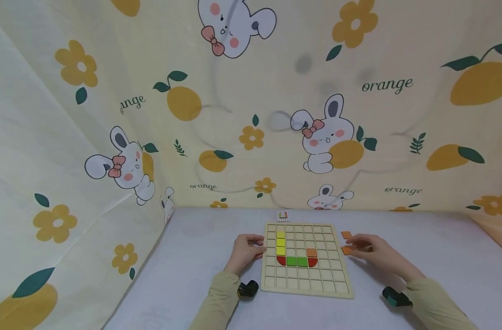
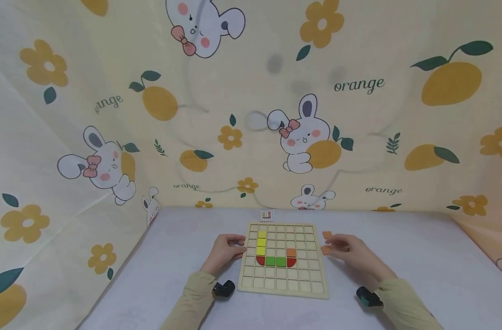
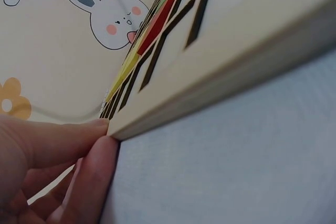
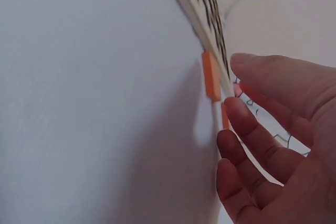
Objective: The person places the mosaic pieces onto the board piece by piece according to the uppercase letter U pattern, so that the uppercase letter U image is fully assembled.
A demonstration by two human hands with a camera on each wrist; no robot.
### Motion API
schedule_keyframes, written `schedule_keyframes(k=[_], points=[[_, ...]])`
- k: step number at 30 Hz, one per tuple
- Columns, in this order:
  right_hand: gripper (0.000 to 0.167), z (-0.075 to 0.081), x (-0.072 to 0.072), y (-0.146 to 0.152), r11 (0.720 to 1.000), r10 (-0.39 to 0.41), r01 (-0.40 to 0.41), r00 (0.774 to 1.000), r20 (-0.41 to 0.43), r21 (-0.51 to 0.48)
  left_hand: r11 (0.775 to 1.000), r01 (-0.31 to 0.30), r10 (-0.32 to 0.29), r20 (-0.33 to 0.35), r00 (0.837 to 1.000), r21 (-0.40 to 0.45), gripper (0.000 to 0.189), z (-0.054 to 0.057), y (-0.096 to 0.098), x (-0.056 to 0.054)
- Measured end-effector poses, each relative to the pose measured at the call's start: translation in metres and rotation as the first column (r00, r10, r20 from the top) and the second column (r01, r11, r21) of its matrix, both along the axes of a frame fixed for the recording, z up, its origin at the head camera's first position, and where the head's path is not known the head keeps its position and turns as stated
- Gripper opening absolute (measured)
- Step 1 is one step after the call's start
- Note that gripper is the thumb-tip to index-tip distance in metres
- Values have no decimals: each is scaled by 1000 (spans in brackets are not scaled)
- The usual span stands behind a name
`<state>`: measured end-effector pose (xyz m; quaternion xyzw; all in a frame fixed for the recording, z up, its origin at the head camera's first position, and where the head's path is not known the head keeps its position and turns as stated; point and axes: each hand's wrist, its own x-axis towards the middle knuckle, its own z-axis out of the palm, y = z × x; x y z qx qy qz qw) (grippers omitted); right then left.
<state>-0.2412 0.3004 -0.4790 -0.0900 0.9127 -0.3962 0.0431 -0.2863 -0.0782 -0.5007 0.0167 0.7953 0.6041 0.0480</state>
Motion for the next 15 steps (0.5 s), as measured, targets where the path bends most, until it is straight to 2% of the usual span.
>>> schedule_keyframes(k=[5,15], points=[[39,-2,1,3,1000,13,-13,1000,2,21,1000,-2,2,-3,1000,1,30,0,0,-1],[51,-4,-3,7,998,62,-62,998,9,8,1000,-5,5,-10,1000,-10,30,-2,0,-1]])
